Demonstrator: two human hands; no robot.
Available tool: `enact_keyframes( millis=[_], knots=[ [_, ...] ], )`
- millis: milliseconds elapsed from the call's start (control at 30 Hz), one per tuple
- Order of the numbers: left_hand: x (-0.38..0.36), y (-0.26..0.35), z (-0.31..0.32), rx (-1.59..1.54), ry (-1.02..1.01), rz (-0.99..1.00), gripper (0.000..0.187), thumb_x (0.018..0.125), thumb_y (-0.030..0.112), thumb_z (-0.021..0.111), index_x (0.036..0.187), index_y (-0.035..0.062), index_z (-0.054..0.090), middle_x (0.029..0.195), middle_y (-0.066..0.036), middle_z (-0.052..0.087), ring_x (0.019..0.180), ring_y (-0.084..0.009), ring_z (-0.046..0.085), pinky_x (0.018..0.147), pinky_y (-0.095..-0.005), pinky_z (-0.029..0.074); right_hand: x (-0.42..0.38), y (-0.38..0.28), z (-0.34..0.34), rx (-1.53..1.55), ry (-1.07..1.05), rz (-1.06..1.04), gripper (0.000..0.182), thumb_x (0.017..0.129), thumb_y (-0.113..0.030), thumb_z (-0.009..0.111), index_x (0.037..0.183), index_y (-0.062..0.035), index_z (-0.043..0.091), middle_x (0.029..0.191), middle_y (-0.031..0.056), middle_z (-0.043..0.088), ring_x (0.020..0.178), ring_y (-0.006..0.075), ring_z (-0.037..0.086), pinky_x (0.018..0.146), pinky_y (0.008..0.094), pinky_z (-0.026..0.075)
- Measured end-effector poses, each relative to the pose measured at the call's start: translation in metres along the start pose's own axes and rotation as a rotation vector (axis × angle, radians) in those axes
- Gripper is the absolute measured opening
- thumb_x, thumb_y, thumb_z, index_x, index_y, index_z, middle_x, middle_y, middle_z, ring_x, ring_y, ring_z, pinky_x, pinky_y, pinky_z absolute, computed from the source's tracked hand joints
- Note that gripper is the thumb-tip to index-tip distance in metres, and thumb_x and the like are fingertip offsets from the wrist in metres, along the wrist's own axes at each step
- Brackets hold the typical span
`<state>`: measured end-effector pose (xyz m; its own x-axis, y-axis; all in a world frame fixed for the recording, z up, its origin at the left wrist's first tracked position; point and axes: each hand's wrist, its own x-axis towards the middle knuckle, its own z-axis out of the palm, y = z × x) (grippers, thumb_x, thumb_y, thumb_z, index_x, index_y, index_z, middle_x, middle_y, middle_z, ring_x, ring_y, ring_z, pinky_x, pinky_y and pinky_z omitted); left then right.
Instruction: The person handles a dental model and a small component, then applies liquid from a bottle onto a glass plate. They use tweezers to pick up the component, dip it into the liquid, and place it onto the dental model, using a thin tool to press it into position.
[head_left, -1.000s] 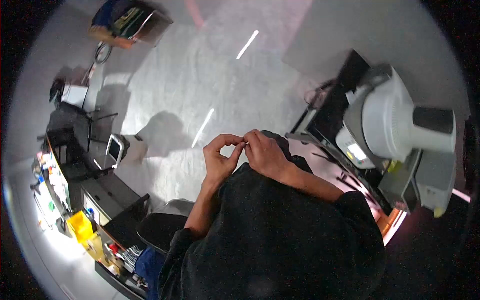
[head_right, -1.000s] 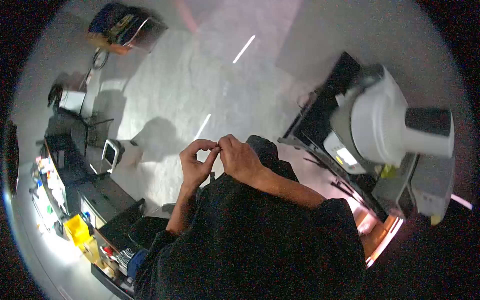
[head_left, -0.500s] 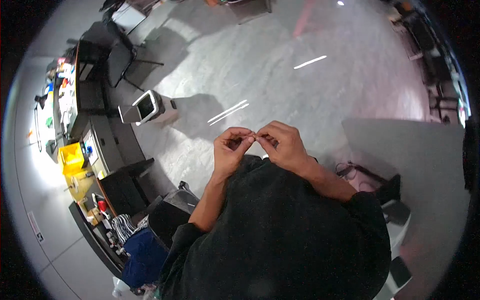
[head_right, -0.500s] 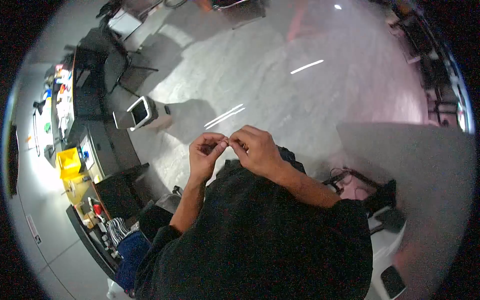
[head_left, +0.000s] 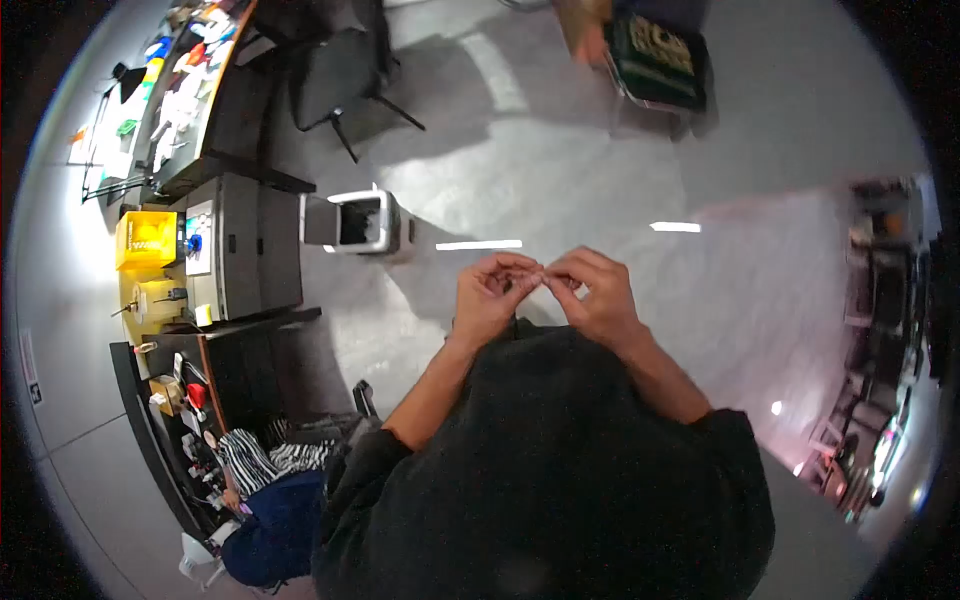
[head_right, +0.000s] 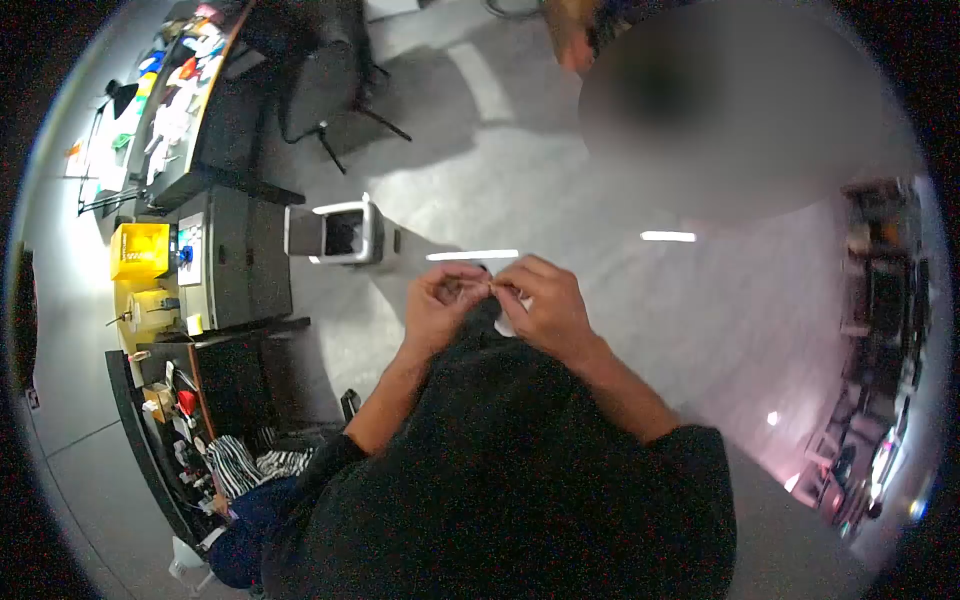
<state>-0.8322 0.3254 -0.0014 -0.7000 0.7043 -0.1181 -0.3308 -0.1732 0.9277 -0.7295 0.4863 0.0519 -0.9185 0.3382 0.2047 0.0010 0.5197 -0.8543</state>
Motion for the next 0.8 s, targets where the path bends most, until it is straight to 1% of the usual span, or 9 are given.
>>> enact_keyframes(
  millis=[67,167,300,400,467,500,567,633,800],
  knots=[
    [0.044,0.027,-0.030,0.125,-0.010,0.081,0.014,0.094,-0.002,0.074,0.108,-0.0064,0.074,0.105,-0.012,0.076,0.096,-0.0149,0.070,0.086,-0.0284,0.056,0.060,-0.002,0.016,0.011,0.016,-0.039,0.007,0.087,-0.004,0.076,0.092,-0.0007,0.072,0.089,0.0112,0.070,0.071,0.0242,0.070,0.063,0.0346,0.055],
    [0.103,0.069,-0.067,0.173,0.001,-0.060,0.014,0.096,0.000,0.073,0.109,-0.0054,0.074,0.104,-0.010,0.076,0.095,-0.0137,0.070,0.087,-0.0279,0.056,0.137,-0.007,0.035,-0.030,-0.018,-0.020,0.009,0.087,-0.005,0.077,0.094,-0.0005,0.073,0.090,0.0118,0.071,0.072,0.0234,0.071,0.063,0.0339,0.056],
    [0.185,0.091,-0.124,0.160,0.020,0.094,0.015,0.096,0.001,0.074,0.110,-0.0047,0.074,0.103,-0.009,0.077,0.093,-0.0124,0.070,0.086,-0.0277,0.056,0.242,0.004,0.062,0.042,-0.094,0.028,0.012,0.089,-0.006,0.077,0.100,-0.0018,0.076,0.095,0.0104,0.073,0.077,0.0200,0.074,0.068,0.0312,0.059],
    [0.246,0.109,-0.166,0.169,0.132,0.050,0.016,0.096,0.003,0.075,0.110,-0.0039,0.074,0.102,-0.008,0.077,0.094,-0.0110,0.069,0.084,-0.0265,0.054,0.329,0.011,0.087,0.135,-0.099,0.036,0.013,0.089,-0.004,0.077,0.102,-0.0016,0.076,0.095,0.0102,0.075,0.078,0.0187,0.074,0.069,0.0306,0.059],
    [0.284,0.117,-0.195,0.126,0.202,0.064,0.017,0.096,0.005,0.075,0.111,-0.0040,0.073,0.102,-0.008,0.076,0.094,-0.0105,0.068,0.082,-0.0253,0.054,0.387,0.025,0.104,0.111,-0.164,-0.039,0.013,0.089,-0.004,0.077,0.102,-0.0012,0.076,0.094,0.0108,0.075,0.079,0.0187,0.075,0.069,0.0306,0.059],
    [0.306,0.116,-0.208,0.070,0.238,0.155,0.018,0.097,0.008,0.075,0.111,-0.0036,0.073,0.100,-0.007,0.076,0.092,-0.0103,0.069,0.080,-0.0246,0.054,0.418,0.032,0.113,0.102,-0.203,-0.075,0.013,0.089,-0.004,0.077,0.102,-0.0010,0.076,0.093,0.0111,0.075,0.080,0.0187,0.075,0.069,0.0307,0.059],
    [0.345,0.146,-0.235,0.076,0.341,0.026,0.019,0.095,0.004,0.076,0.111,-0.0054,0.074,0.099,-0.007,0.076,0.091,-0.0104,0.069,0.083,-0.0267,0.056,0.485,0.037,0.134,0.122,-0.267,-0.133,0.010,0.090,-0.002,0.075,0.099,-0.0003,0.076,0.091,0.0116,0.074,0.078,0.0188,0.074,0.068,0.0306,0.059],
    [0.375,0.163,-0.260,0.087,0.449,0.087,0.020,0.096,0.010,0.077,0.110,-0.0039,0.074,0.096,-0.005,0.075,0.086,-0.0092,0.068,0.079,-0.0249,0.055,0.548,0.033,0.155,0.151,-0.344,-0.149,0.010,0.088,0.000,0.076,0.098,0.0004,0.076,0.090,0.0123,0.074,0.077,0.0180,0.073,0.068,0.0295,0.057],
    [0.424,0.210,-0.331,0.037,0.670,0.166,0.017,0.095,0.008,0.077,0.107,-0.0034,0.075,0.095,-0.004,0.076,0.085,-0.0078,0.069,0.079,-0.0231,0.055,0.676,0.011,0.219,0.117,-0.627,-0.334,0.009,0.090,-0.004,0.074,0.097,0.0003,0.075,0.090,0.0135,0.073,0.073,0.0249,0.074,0.063,0.0349,0.058]
  ],
)
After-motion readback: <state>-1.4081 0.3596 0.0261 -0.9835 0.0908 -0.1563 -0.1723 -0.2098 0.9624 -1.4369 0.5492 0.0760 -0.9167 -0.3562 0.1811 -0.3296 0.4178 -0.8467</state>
